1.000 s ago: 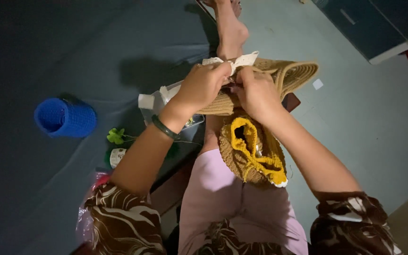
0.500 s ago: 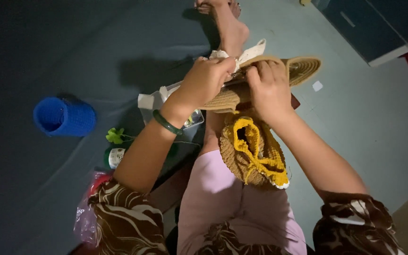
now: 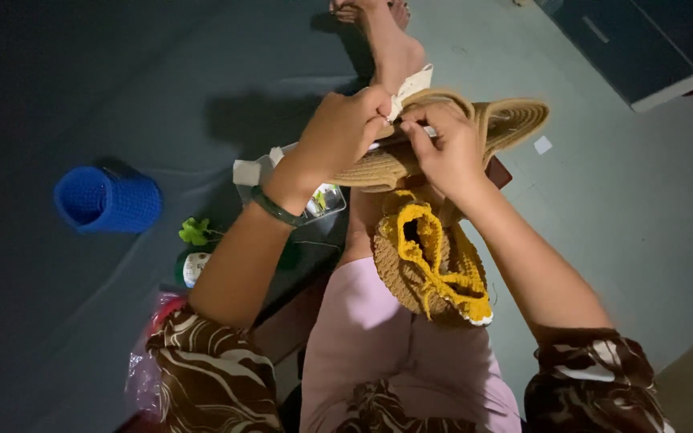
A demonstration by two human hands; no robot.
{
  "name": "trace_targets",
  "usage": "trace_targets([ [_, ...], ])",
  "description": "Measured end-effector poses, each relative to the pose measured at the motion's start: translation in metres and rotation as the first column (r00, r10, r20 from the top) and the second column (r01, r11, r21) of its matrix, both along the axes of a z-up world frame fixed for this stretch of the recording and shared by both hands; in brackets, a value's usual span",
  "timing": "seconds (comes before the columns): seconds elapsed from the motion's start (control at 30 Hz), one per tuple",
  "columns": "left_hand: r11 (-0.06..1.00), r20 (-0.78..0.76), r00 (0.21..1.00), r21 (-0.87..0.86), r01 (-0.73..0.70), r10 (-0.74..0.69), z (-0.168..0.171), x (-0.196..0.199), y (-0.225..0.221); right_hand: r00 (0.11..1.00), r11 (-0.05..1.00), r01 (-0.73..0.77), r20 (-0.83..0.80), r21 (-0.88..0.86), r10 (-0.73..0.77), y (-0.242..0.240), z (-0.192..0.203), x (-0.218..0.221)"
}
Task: Attaching decorative crocheted elements and tassels to a woven straw bag
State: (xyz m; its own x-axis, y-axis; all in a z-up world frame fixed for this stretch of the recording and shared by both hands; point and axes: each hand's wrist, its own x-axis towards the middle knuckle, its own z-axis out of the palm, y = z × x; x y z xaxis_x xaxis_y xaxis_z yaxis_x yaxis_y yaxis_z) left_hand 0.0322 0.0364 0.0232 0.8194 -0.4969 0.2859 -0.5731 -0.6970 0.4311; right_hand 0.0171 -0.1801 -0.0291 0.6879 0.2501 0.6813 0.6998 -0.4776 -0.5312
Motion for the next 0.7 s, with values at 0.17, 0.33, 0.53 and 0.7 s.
trace_targets([
  [0.17, 0.998, 0.027, 0.999, -0.037, 0.042, -0.041, 0.003, 0.001, 0.001, 0.999, 0.999, -0.034, 0.011, 0.011, 0.034, 0.007, 0.008, 0.002],
  [0.33, 0.991, 0.061, 0.993, -0.077, 0.108, -0.104, 0.006, -0.001, -0.004, 0.995, 0.998, -0.024, 0.098, -0.06, 0.03, 0.008, 0.001, 0.007],
  [0.53, 0.984, 0.118, 0.983, -0.089, 0.153, -0.142, 0.018, -0.012, -0.006, 0.994, 0.999, -0.018, 0.111, -0.036, 0.022, 0.001, 0.016, 0.004],
  [0.7, 0.973, 0.202, 0.967, -0.137, 0.184, -0.154, 0.009, -0.017, -0.008, 0.998, 0.895, -0.058, -0.024, -0.443, 0.053, 0.001, 0.043, 0.007],
])
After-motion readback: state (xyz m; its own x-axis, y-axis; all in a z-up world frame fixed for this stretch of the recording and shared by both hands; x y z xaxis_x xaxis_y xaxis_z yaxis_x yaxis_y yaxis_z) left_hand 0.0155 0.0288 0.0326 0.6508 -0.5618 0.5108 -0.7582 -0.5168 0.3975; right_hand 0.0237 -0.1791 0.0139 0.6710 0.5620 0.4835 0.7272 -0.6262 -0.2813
